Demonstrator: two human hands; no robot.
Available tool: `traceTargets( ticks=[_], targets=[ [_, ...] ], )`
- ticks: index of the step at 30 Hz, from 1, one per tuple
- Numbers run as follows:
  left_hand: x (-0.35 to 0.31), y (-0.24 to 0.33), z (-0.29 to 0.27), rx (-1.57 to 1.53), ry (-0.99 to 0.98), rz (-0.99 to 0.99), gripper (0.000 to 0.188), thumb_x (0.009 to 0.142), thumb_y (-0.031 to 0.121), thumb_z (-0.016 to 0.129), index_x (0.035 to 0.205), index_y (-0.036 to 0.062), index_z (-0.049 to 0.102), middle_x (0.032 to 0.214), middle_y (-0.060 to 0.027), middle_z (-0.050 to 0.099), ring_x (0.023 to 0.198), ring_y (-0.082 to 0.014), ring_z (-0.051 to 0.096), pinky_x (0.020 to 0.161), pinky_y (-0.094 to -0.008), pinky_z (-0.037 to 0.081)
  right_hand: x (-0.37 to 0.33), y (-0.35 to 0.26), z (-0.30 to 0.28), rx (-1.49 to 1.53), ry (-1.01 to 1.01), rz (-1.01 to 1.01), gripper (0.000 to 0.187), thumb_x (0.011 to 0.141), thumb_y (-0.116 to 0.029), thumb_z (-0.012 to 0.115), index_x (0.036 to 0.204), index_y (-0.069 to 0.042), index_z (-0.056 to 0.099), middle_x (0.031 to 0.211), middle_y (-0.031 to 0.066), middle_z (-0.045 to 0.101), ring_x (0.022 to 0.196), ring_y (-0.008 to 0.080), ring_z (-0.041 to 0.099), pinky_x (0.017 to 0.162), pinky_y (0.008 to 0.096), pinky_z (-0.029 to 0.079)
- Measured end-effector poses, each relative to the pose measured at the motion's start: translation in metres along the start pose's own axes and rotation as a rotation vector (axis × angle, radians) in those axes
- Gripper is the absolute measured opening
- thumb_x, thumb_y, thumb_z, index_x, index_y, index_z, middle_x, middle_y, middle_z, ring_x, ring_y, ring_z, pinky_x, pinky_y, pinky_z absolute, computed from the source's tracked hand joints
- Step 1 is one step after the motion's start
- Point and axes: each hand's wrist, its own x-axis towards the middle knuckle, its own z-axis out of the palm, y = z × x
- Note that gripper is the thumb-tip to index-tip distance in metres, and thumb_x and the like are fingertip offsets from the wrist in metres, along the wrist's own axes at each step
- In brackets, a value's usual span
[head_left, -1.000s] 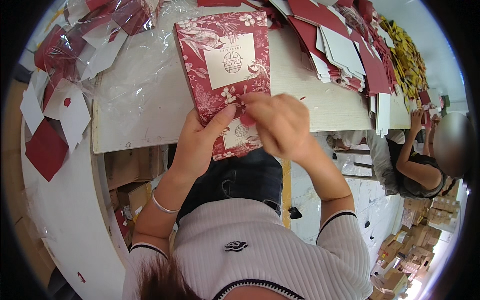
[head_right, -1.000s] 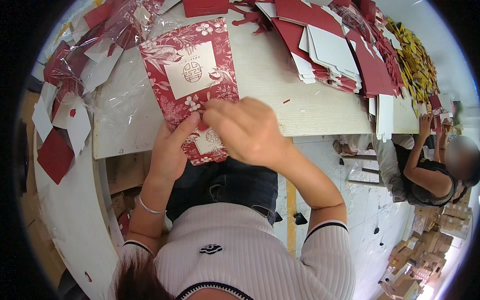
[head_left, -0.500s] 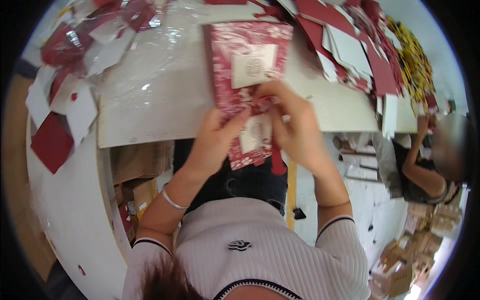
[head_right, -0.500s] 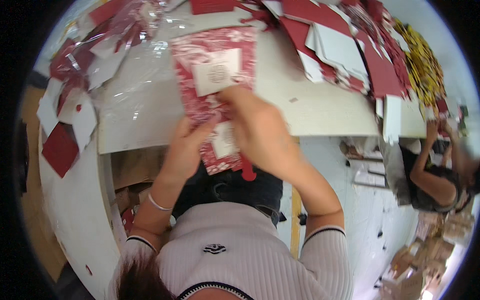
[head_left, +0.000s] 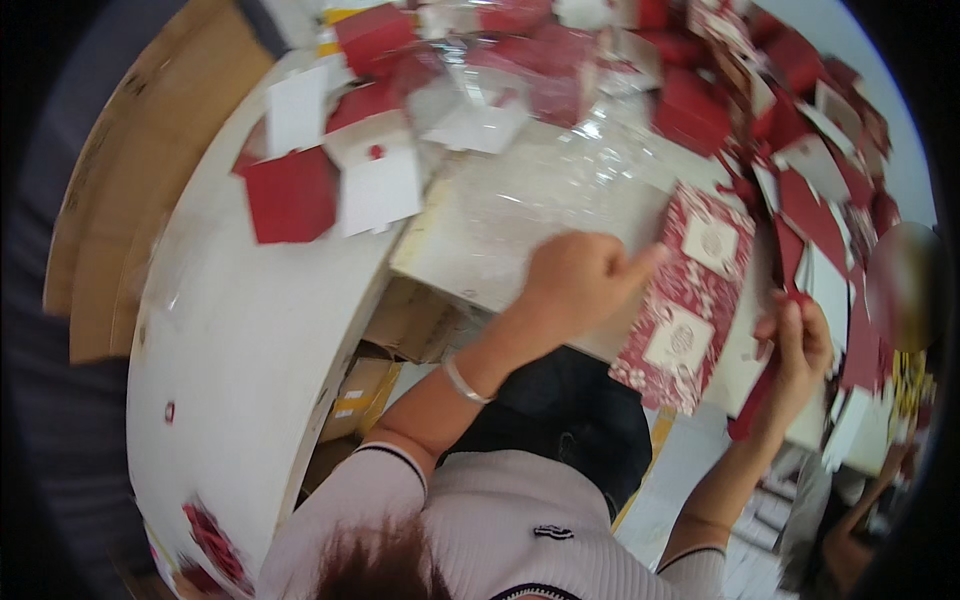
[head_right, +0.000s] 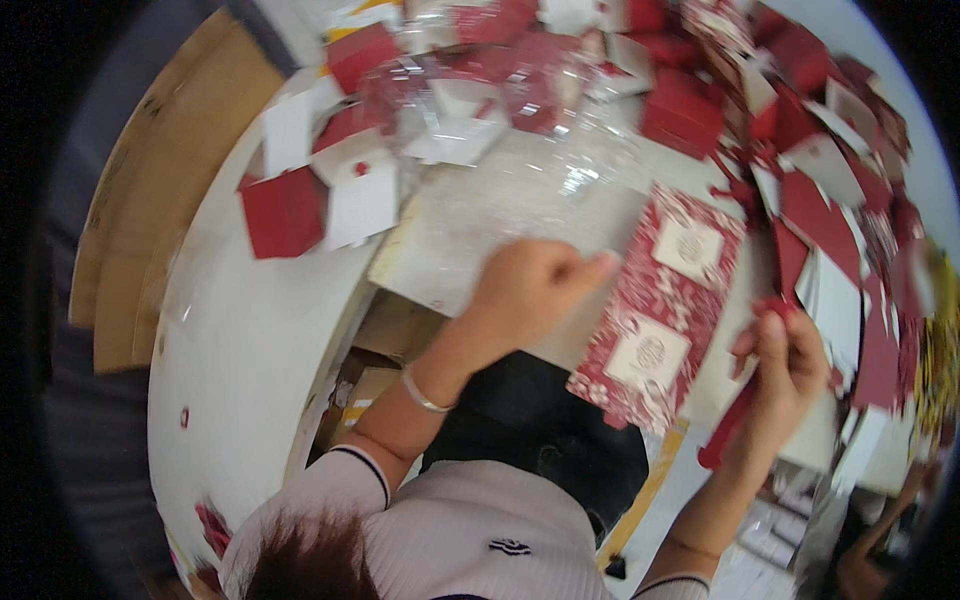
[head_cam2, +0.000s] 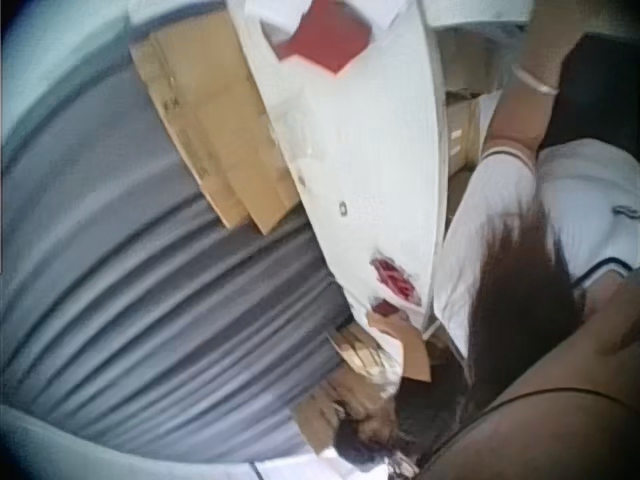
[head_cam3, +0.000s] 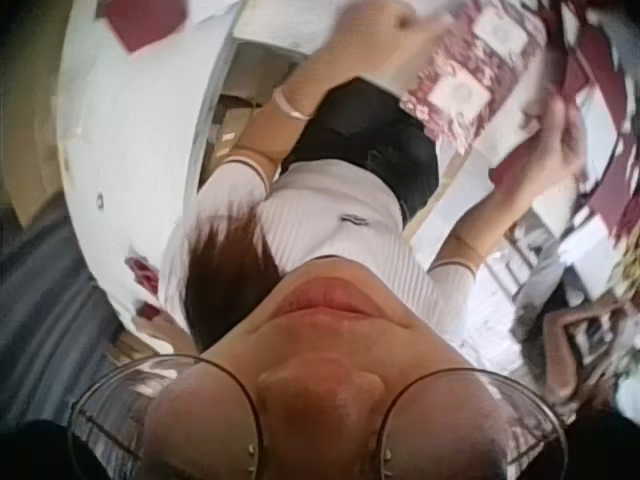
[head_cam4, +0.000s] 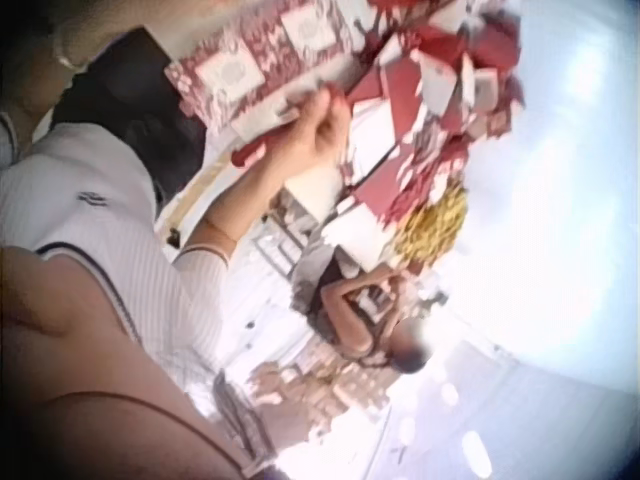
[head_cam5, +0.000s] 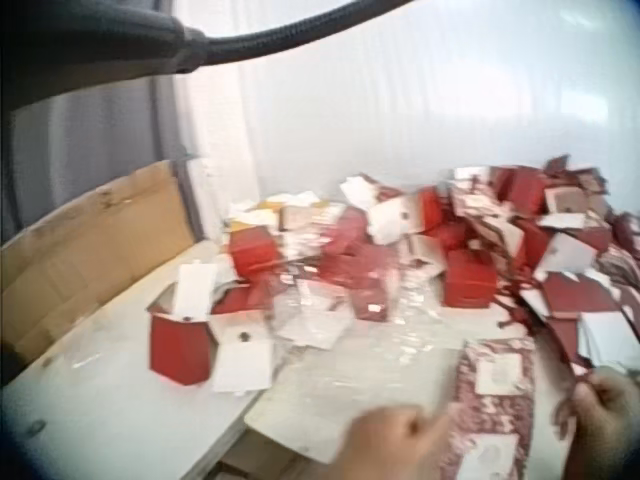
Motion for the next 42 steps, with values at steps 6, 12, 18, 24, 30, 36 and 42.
traceTargets(
  ticks=[6,12,18,24,30,36,42],
  targets=[
    [-0.003,0.041,0.006,-0.750,-0.091,0.244,0.020,0.080,0.017,0.065,0.089,0.0001,0.060,0.075,-0.0052,0.061,0.065,-0.0074,0.055,0.057,-0.0190,0.043,-0.006,-0.028,0.039,0.160,-0.412,0.297,0.009,0.081,-0.008,0.061,0.082,0.001,0.062,0.055,0.0008,0.054,0.045,0.0031,0.045,0.039,0.0175,0.032],
    [0.006,0.031,0.003,-0.901,-0.105,0.065,0.013,0.082,0.010,0.061,0.085,-0.0025,0.060,0.072,-0.0036,0.061,0.058,-0.0061,0.054,0.053,-0.0177,0.042,-0.015,-0.021,0.027,0.310,-0.535,0.293,0.012,0.083,-0.008,0.058,0.086,0.004,0.061,0.073,0.0051,0.061,0.065,0.0079,0.056,0.058,0.0207,0.043],
    [0.011,0.036,0.010,-0.849,-0.069,0.077,0.011,0.081,0.010,0.063,0.084,-0.0005,0.060,0.078,-0.0039,0.061,0.060,-0.0052,0.052,0.051,-0.0185,0.042,-0.018,-0.014,0.010,0.375,-0.671,0.228,0.008,0.082,-0.002,0.059,0.086,0.004,0.060,0.080,0.0041,0.060,0.073,0.0090,0.053,0.064,0.0204,0.042],
    [-0.001,0.036,0.014,-0.490,-0.042,0.592,0.024,0.080,0.003,0.055,0.102,-0.0037,0.058,0.104,-0.0169,0.058,0.098,-0.0275,0.054,0.087,-0.0347,0.040,-0.025,-0.009,0.023,0.381,-0.394,0.037,0.008,0.078,0.000,0.063,0.085,0.003,0.061,0.079,0.0025,0.056,0.071,0.0074,0.049,0.061,0.0195,0.039],
    [-0.004,0.036,0.027,-0.370,0.209,0.738,0.039,0.082,0.013,0.052,0.118,-0.0034,0.050,0.115,-0.0174,0.053,0.103,-0.0285,0.051,0.088,-0.0348,0.039,-0.027,-0.011,0.033,0.464,-0.298,0.088,0.010,0.077,-0.002,0.065,0.085,0.002,0.062,0.075,0.0011,0.059,0.066,0.0051,0.049,0.057,0.0184,0.039],
    [0.002,0.035,0.021,-0.061,0.302,0.925,0.053,0.076,0.013,0.050,0.125,-0.0039,0.039,0.132,-0.0215,0.035,0.120,-0.0321,0.036,0.100,-0.0401,0.025,-0.029,-0.015,0.036,0.474,-0.261,0.174,0.009,0.078,-0.004,0.065,0.084,0.003,0.062,0.072,-0.0002,0.059,0.060,0.0017,0.047,0.051,0.0158,0.036],
    [0.009,0.035,-0.002,0.169,0.337,1.088,0.057,0.073,0.031,0.054,0.119,-0.0010,0.046,0.132,-0.0206,0.037,0.124,-0.0349,0.031,0.103,-0.0475,0.017,-0.024,-0.016,0.033,0.435,-0.316,0.241,0.009,0.078,-0.004,0.064,0.084,0.003,0.063,0.070,0.0004,0.060,0.057,0.0018,0.049,0.049,0.0151,0.037]
  ],
)
